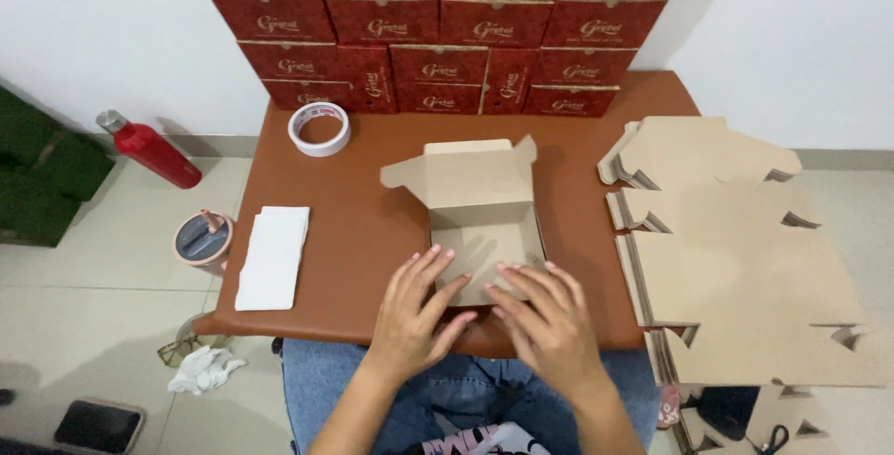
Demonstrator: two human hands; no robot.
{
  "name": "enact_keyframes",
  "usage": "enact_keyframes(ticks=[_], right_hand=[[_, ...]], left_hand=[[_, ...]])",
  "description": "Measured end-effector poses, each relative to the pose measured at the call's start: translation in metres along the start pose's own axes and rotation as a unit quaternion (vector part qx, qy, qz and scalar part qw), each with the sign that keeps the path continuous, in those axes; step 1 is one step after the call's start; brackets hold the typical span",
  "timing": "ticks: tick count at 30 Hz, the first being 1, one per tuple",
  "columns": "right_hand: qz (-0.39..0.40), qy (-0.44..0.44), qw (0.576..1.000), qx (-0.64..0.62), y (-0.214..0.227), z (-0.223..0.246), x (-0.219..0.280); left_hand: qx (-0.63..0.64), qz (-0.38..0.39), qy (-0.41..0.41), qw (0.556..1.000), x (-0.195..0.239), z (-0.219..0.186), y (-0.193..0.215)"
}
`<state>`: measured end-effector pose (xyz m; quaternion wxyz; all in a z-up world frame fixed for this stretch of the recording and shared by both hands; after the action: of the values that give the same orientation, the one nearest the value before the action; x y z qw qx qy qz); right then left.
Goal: Assembling a cardboard gift box by folding pre-scored lines and tucking tabs.
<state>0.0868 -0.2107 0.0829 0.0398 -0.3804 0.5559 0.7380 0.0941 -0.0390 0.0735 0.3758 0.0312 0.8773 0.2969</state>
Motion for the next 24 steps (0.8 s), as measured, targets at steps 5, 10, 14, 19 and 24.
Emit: enact_keyframes(ticks=[5,10,14,19,24], right_hand=[[0.051,-0.024,0.998,0.034,0.004,-0.02,-0.004],[0.078,-0.05,0.995,0.049,0.007,-0.011,-0.004],[0.002,-0.029,0.999,0.025,-0.002,0.022,-0.005],[0.036,0.06,0.981,-0.18,-0.062,0.134,-0.056],[0.023,0.174,0.962,-0.21,-0.126,0.211,-0.102]], left_hand=[[-0.004,-0.024,-0.005,1.0,0.0,0.005,0.016],[0.008,-0.019,-0.016,1.0,0.007,0.003,0.025],[-0.052,-0.026,0.021,0.998,0.031,0.029,0.055],[-0.147,-0.122,0.137,0.972,0.069,0.064,0.156],[-0.077,-0.097,0.23,0.965,0.095,0.105,0.2]])
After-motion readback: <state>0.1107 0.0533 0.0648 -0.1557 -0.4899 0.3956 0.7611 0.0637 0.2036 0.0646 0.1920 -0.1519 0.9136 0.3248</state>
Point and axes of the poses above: each hand's wrist, its own x-axis away from the middle knuckle, its own y-axis out of the back of the hand, z = x × y, the point moved 6 cm from there along -x, towards the middle knuckle, and after that the axes turned 12 degrees about x, right-handed, at the moved point
